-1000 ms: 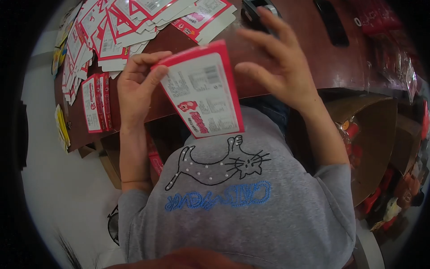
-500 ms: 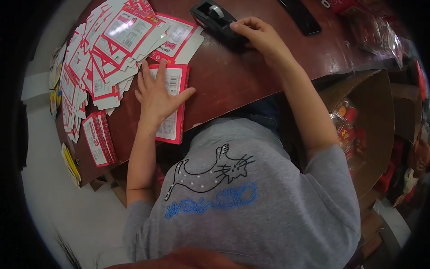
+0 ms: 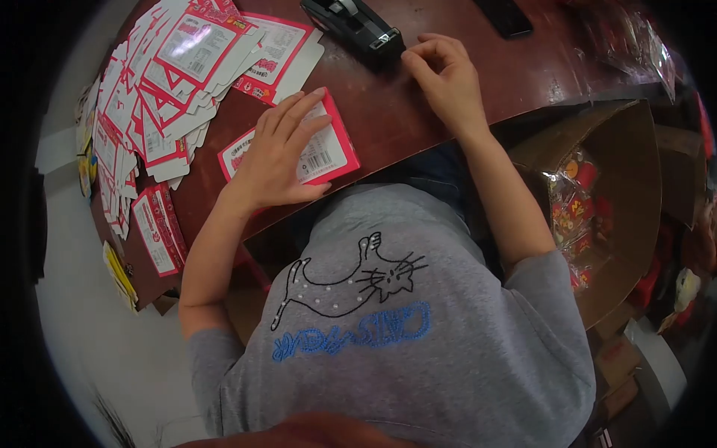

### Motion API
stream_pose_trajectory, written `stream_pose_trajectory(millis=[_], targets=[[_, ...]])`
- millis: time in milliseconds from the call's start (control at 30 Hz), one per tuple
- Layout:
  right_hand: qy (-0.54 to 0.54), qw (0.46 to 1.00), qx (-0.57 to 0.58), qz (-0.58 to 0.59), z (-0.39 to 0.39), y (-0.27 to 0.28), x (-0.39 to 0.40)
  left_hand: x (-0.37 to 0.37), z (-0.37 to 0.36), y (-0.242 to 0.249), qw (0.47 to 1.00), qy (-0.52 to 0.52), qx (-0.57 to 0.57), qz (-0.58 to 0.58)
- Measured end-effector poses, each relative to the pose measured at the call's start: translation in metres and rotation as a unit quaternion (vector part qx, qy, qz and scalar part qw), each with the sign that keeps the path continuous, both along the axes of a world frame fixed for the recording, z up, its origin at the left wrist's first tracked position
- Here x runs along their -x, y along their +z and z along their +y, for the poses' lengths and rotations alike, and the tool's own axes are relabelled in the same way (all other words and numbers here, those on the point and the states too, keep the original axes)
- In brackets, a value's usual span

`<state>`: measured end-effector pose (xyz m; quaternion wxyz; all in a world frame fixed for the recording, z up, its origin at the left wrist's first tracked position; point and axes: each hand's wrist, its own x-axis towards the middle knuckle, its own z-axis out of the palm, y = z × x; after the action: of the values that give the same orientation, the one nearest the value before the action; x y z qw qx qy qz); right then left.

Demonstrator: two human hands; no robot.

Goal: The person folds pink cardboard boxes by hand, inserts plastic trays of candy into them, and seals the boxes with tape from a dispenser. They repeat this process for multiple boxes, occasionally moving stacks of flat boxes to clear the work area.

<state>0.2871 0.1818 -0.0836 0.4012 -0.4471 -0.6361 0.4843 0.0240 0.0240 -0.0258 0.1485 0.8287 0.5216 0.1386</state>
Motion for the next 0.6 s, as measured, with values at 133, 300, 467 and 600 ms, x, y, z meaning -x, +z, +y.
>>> stream_pose_trajectory(millis=[133, 300, 467, 600], targets=[[0.19, 0.973, 0.125, -0.048, -0.032, 0.055, 0.006, 0.01, -0.006, 0.002, 0.999, -0.009, -0.028, 0.043], [0.369, 0.915, 0.006, -0.163, -0.035, 0.056, 0.035, 0.012, -0.007, -0.002, 0.999, 0.009, -0.002, 0.035], [0.402, 0.905, -0.032, -0.135, -0.034, 0.033, 0.046, 0.012, -0.006, -0.001, 0.999, -0.006, -0.013, 0.048], [0.329, 0.911, -0.068, -0.241, -0.041, 0.039, 0.048, 0.012, -0.006, -0.003, 1.0, -0.005, -0.015, 0.026]])
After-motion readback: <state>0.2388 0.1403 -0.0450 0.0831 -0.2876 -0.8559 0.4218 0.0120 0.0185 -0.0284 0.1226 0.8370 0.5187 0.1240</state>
